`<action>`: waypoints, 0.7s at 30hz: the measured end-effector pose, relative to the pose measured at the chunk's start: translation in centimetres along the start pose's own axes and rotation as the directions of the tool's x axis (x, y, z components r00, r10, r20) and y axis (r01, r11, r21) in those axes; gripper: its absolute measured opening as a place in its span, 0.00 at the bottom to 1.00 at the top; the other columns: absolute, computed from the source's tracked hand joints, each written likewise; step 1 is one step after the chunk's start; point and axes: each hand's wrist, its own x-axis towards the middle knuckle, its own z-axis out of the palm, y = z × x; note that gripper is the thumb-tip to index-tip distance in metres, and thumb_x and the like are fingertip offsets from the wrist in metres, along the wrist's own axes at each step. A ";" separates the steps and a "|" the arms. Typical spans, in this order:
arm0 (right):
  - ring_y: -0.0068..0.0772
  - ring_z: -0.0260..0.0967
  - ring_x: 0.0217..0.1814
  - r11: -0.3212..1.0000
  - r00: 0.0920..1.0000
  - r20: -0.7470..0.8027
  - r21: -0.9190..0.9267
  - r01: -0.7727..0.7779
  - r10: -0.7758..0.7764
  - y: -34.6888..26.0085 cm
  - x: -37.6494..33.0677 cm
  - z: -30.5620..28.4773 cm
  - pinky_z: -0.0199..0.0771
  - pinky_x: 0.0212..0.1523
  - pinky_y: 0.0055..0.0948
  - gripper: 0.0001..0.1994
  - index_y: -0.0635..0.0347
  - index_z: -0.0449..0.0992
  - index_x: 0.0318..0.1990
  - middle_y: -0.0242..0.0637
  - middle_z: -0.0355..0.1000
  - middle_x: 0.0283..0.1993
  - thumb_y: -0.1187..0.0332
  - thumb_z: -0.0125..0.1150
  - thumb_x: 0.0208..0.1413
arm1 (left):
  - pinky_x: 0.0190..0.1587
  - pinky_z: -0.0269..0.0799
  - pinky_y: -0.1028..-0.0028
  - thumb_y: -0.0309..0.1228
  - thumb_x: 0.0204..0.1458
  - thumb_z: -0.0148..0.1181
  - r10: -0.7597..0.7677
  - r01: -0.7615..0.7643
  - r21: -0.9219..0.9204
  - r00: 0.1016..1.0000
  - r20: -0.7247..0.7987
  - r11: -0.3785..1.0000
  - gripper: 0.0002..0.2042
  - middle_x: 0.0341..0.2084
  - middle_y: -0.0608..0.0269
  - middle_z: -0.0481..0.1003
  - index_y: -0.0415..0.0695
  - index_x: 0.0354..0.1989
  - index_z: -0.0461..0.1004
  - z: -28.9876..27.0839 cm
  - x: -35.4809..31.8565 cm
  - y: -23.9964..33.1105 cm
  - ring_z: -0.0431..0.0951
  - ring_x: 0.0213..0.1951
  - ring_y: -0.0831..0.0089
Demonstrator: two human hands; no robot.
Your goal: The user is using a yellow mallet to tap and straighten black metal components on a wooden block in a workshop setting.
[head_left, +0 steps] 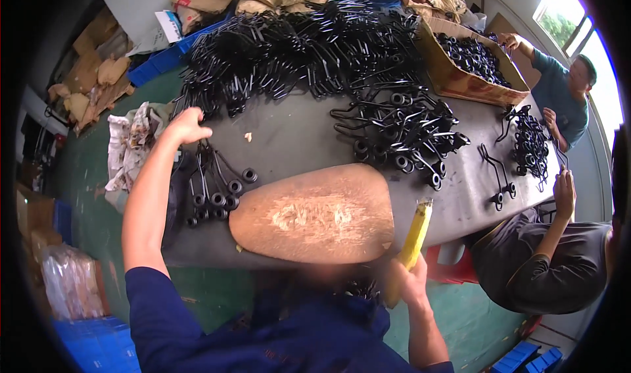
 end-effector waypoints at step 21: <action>0.23 0.69 0.24 0.996 0.998 0.064 -0.094 -0.002 0.008 0.2 0.3 -0.7 0.72 0.25 0.25 0.15 0.63 0.65 0.43 0.32 0.68 0.29 0.76 0.62 0.49 | 0.27 0.72 0.75 0.28 0.47 0.67 0.409 -0.446 -0.838 0.860 -0.304 0.314 0.10 0.23 0.66 0.73 0.40 0.33 0.71 6.1 13.6 34.4 0.73 0.25 0.78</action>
